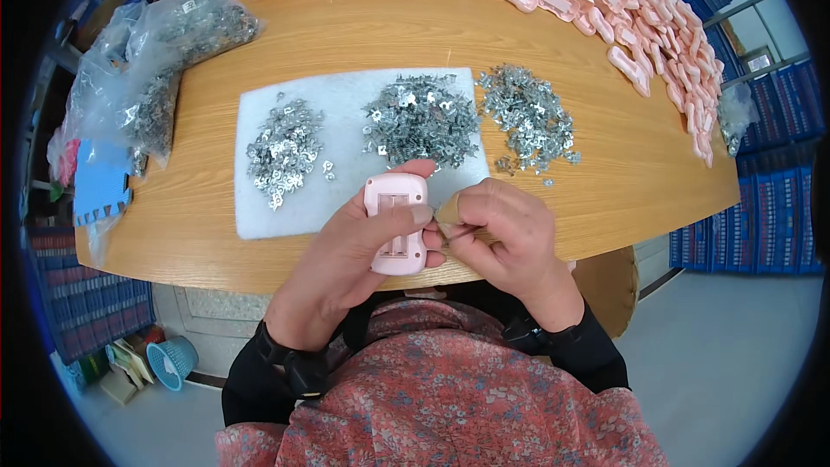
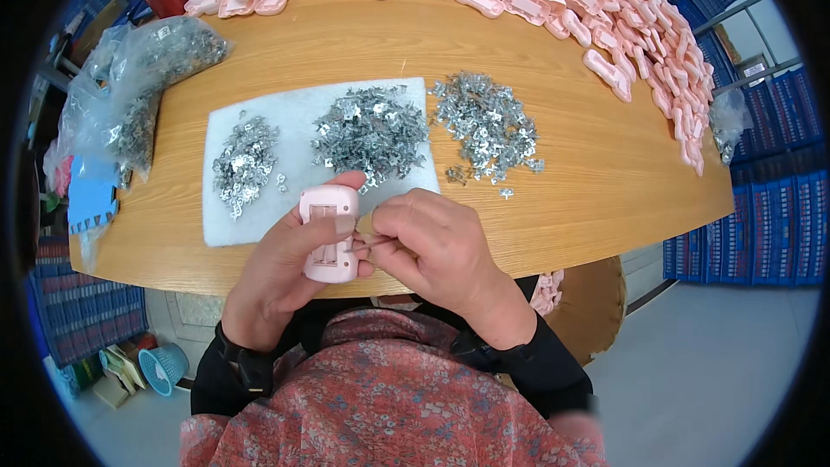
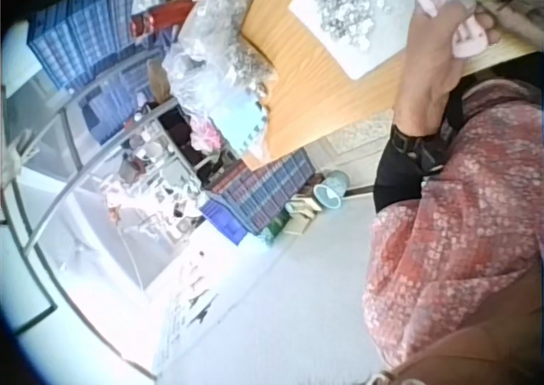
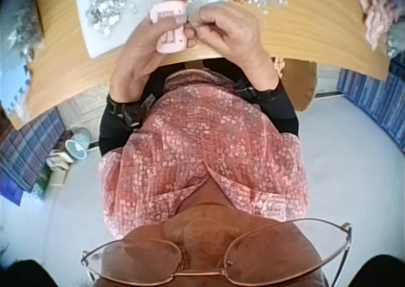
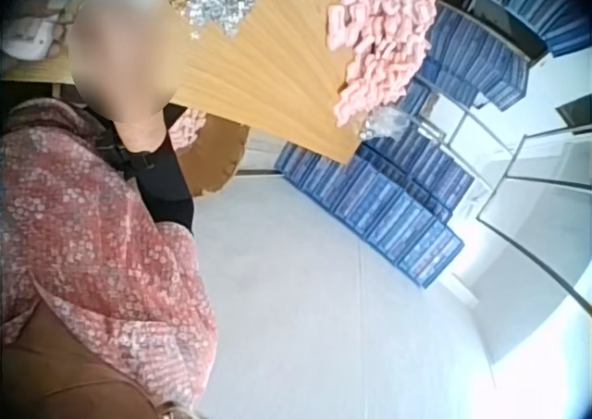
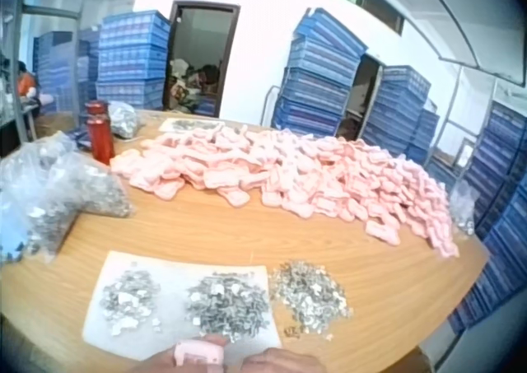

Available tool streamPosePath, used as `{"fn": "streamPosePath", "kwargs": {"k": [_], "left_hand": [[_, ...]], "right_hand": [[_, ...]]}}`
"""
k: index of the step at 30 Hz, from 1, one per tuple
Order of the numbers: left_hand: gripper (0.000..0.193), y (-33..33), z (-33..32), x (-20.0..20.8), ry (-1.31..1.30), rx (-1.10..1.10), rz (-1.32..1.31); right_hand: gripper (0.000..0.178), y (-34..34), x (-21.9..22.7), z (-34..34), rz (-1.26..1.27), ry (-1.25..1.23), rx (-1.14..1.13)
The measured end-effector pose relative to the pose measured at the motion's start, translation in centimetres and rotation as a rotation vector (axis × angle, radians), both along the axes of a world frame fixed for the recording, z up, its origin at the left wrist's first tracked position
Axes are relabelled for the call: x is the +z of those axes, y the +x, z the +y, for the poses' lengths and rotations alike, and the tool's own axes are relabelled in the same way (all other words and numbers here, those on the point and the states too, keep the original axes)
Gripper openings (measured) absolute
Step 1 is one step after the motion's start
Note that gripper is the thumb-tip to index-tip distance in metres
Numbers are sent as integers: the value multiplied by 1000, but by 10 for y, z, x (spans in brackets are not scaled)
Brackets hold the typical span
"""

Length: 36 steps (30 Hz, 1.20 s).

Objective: The person assembles small pink plastic cases by inserting metal components into them using a small tool. They repeatedly pick up a case, insert a metal piece, and place the finished unit on the table. The workspace contains piles of pink cases and metal parts.

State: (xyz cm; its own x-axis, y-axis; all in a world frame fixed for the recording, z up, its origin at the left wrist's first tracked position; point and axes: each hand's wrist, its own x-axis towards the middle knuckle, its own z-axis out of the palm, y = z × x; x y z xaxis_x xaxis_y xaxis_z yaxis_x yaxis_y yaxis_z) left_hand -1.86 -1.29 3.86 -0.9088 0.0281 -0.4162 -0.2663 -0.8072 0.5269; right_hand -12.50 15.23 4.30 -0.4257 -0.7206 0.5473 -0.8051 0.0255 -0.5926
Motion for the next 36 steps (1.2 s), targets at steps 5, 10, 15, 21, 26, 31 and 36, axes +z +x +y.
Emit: {"fn": "streamPosePath", "kwargs": {"k": [5,10,15,21,26,31,36], "left_hand": [[54,-2,4,-3,-26,56,12],[54,-1,12,-12,-298,103,64],[44,1,16,-9,-418,87,118],[60,-1,5,-14,-56,-32,41],[55,0,4,-18,-30,-88,5],[55,-2,10,-21,-102,-89,-26],[56,-5,16,-23,-132,-121,-54]], "right_hand": [[15,9,2,3,-145,36,-67],[12,14,5,12,-774,192,-163],[9,13,-1,13,-956,101,-133],[9,9,13,1,-446,110,-77],[13,1,4,-4,-131,191,-55],[12,3,5,-6,-11,247,-81],[9,5,11,-5,9,359,-88]]}}
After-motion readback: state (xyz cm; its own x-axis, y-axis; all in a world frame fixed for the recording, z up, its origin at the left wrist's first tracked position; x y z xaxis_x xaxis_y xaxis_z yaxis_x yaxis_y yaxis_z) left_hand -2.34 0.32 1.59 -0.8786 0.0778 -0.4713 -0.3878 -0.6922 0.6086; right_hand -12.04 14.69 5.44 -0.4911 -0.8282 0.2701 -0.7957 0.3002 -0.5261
